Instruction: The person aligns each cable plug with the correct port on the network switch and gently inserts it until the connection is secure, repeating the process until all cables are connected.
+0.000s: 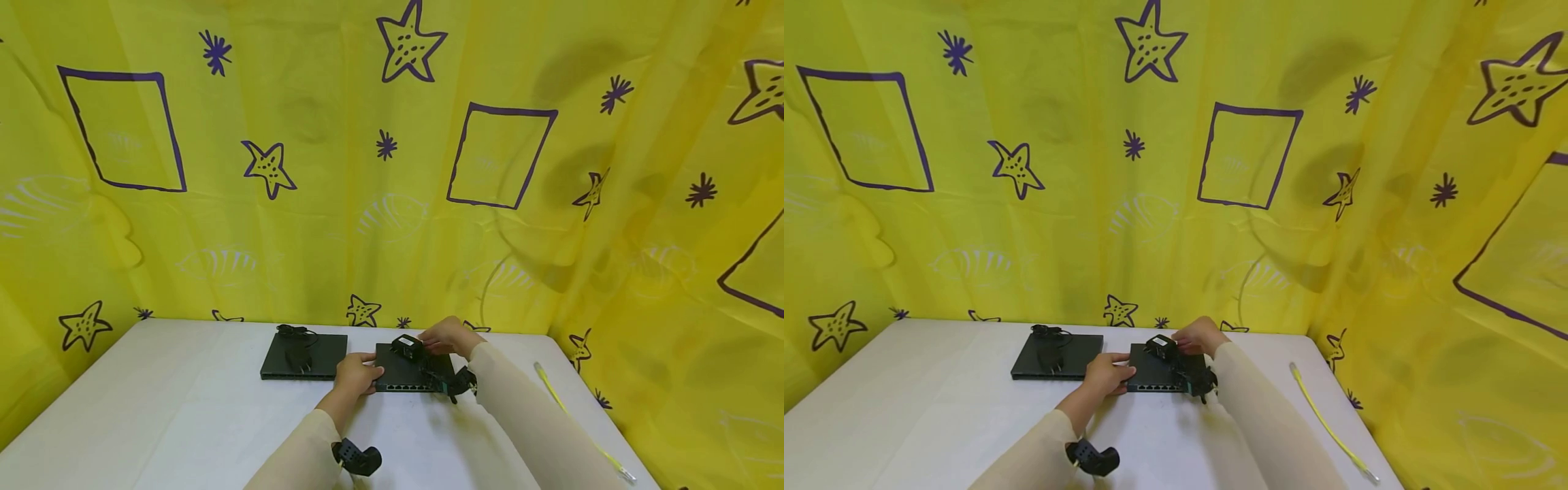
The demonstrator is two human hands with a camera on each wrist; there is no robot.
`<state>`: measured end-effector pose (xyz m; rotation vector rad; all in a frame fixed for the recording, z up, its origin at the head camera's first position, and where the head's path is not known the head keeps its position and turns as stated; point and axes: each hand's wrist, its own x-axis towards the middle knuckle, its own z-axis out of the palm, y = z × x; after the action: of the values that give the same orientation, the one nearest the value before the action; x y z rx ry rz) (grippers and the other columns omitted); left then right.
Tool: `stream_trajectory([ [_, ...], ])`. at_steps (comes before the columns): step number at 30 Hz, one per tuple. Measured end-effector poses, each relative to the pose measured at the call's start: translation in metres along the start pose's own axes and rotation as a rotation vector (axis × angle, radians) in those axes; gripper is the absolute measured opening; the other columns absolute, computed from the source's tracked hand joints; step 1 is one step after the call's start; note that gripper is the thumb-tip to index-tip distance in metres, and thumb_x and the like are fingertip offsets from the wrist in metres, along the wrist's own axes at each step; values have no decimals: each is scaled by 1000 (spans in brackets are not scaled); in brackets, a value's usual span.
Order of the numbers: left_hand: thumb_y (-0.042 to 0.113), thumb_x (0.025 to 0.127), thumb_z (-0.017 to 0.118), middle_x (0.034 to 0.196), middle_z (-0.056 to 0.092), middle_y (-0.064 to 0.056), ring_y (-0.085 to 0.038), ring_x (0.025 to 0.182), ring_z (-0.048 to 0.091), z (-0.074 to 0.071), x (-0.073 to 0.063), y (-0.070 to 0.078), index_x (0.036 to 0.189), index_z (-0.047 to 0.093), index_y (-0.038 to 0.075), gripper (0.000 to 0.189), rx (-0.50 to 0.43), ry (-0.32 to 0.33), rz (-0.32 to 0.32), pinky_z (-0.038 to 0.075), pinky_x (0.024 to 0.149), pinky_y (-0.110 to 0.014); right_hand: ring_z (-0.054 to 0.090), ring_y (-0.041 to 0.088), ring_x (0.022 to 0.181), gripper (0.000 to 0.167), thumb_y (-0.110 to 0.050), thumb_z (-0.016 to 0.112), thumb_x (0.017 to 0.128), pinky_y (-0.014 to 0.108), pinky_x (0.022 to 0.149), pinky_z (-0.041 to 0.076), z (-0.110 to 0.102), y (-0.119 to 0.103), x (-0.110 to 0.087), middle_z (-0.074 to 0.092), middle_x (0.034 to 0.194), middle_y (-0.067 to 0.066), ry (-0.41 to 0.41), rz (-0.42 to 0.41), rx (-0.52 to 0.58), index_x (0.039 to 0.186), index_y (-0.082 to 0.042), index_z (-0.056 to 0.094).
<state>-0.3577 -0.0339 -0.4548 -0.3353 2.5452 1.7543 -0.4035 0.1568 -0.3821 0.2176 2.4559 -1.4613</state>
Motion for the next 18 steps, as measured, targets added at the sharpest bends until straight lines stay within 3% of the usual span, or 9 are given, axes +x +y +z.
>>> stream_trajectory([
  [10, 4, 86, 73, 116, 67, -21, -12, 65, 60, 0, -2, 1, 126, 65, 1, 41, 3, -11, -12, 58, 55, -25, 70, 31, 94, 27, -10, 70, 90, 39, 82, 60, -17, 13, -30, 71, 108, 22, -9, -154, -121, 108, 11, 70],
  [18, 5, 86, 73, 118, 67, -21, -12, 66, 60, 0, -1, -1, 126, 66, 2, 41, 11, -15, -13, 58, 55, -24, 70, 24, 86, 34, -14, 77, 85, 36, 78, 61, -13, 35, -47, 74, 99, 15, 37, -153, -108, 108, 9, 70],
])
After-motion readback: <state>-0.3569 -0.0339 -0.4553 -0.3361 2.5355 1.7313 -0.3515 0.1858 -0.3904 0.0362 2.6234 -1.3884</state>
